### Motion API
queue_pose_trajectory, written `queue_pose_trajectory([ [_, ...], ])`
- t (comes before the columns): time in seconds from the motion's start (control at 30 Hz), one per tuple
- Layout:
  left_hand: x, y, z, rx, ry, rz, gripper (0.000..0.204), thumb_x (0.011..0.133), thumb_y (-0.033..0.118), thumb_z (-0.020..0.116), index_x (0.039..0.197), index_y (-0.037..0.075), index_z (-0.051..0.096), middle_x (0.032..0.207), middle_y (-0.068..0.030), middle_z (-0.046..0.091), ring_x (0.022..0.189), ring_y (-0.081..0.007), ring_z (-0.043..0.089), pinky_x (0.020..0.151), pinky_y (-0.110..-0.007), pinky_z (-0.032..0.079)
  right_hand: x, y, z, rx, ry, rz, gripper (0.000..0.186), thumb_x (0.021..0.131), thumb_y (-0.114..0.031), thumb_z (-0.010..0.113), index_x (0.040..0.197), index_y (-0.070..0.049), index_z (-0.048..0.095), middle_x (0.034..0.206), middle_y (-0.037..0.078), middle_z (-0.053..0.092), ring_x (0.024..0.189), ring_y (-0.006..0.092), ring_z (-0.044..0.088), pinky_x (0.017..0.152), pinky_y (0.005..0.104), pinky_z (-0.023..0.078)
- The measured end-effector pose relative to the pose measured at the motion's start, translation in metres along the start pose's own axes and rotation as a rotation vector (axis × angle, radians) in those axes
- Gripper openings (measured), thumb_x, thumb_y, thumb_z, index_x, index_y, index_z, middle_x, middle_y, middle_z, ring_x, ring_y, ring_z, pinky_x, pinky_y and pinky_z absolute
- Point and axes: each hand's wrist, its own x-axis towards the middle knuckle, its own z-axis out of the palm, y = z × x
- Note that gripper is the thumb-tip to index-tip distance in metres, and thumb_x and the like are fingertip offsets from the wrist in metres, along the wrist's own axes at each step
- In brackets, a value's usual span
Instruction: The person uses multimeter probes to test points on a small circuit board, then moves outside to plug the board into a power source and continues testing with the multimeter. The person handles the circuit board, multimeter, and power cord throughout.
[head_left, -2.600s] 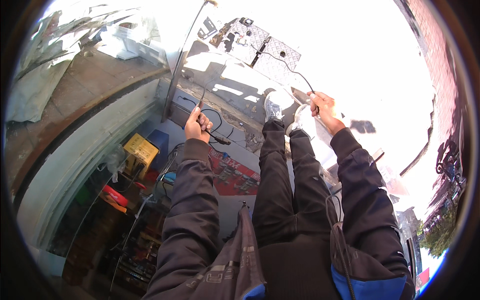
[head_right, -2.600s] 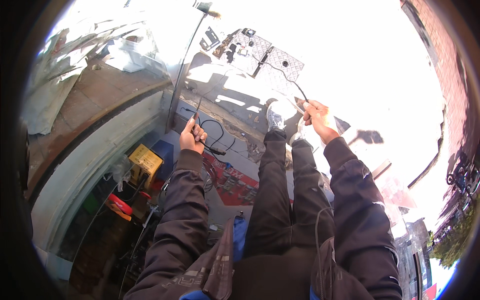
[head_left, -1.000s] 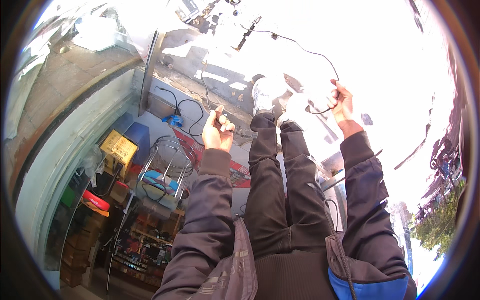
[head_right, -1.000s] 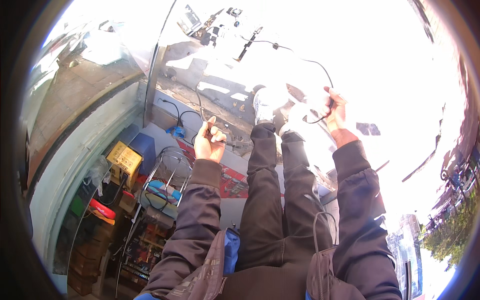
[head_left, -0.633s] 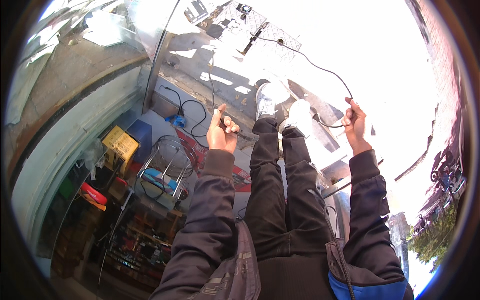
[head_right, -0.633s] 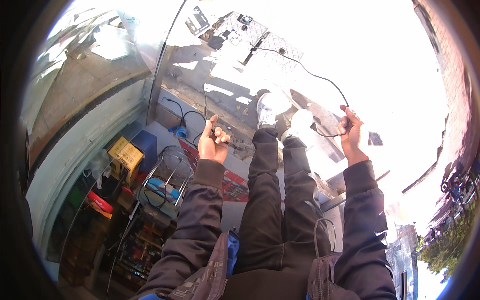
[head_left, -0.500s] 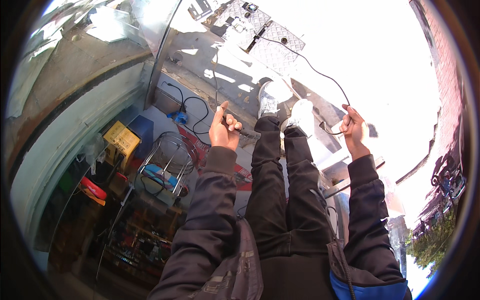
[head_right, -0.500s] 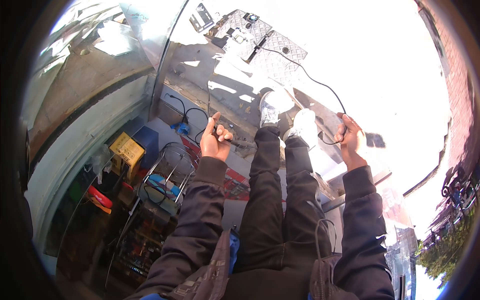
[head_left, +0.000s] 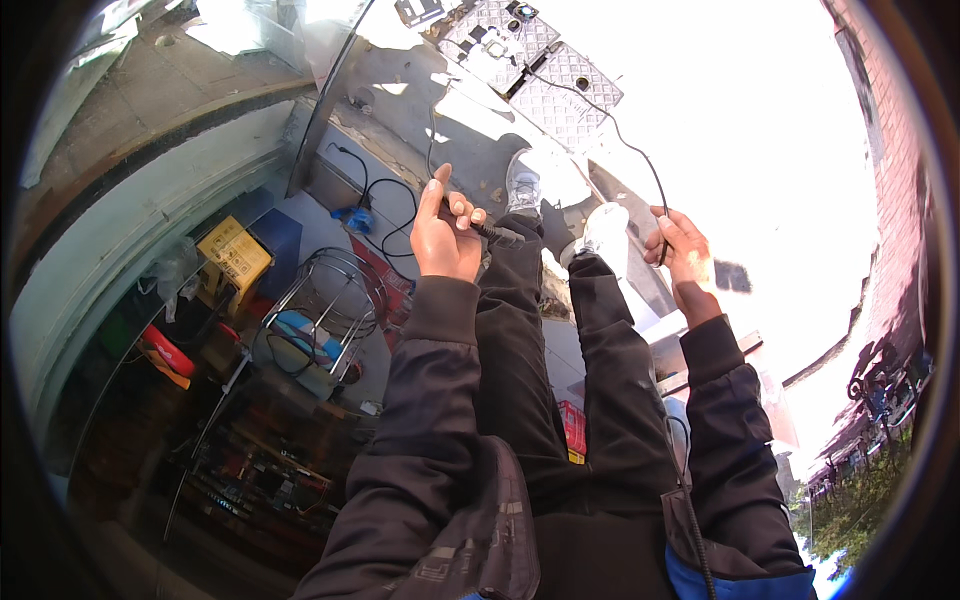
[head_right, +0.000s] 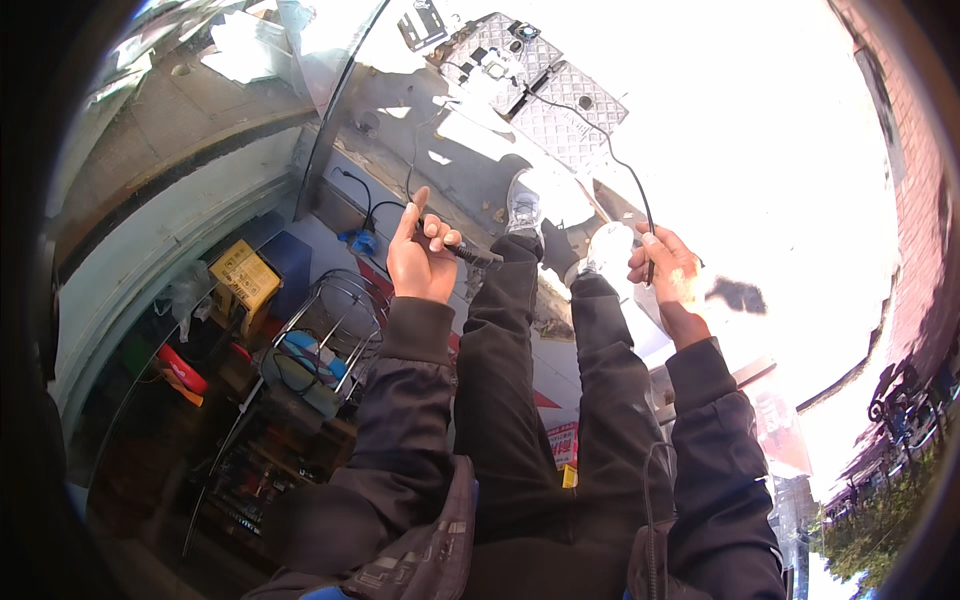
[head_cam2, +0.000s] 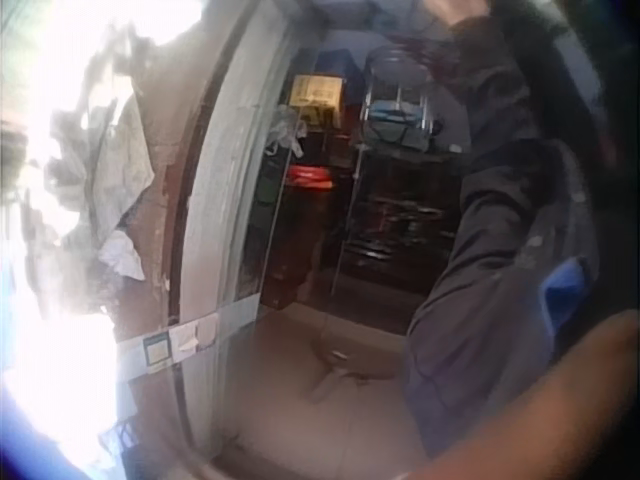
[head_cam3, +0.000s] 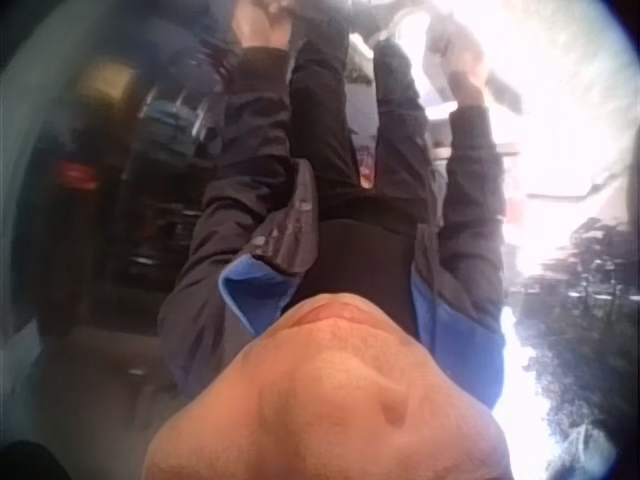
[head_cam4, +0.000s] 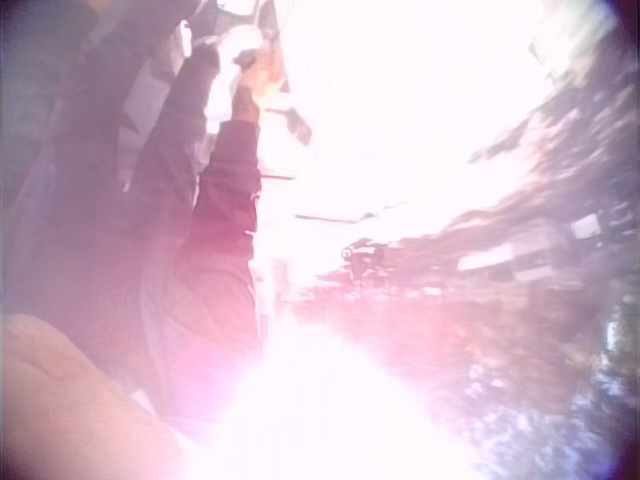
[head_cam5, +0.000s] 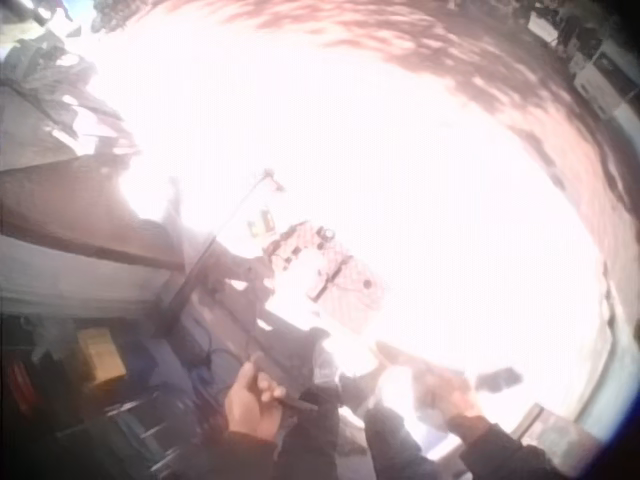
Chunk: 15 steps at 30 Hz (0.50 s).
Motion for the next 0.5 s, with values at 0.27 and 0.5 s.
queue_pose_trajectory([
  [0.27, 0.049, 0.000, 0.013, -0.186, 0.101, 0.031, 0.021, 0.105, 0.023, 0.052, 0.102, 0.004, 0.060, 0.071, -0.0020, 0.049, 0.059, -0.0145, 0.042, 0.064, -0.036, 0.043, 0.029, -0.023, 0.046, 0.025, 0.071, -0.037, 0.041, 0.109, -0.028, 0.054, 0.135, 0.004, 0.058, 0.081, 0.004, 0.063, 0.077, 0.0136, 0.061, 0.078, 0.0291, 0.051],
  [0.5, 0.102, 0.021, 0.025, -0.222, 0.085, 0.170, 0.028, 0.105, 0.029, 0.057, 0.086, 0.010, 0.054, 0.065, 0.0003, 0.042, 0.051, -0.0106, 0.035, 0.049, -0.029, 0.030, 0.113, -0.003, 0.104, -0.108, 0.110, -0.046, 0.039, 0.112, -0.025, 0.046, 0.135, 0.003, 0.061, 0.082, 0.006, 0.066, 0.077, 0.0158, 0.065, 0.079, 0.0311, 0.053],
])
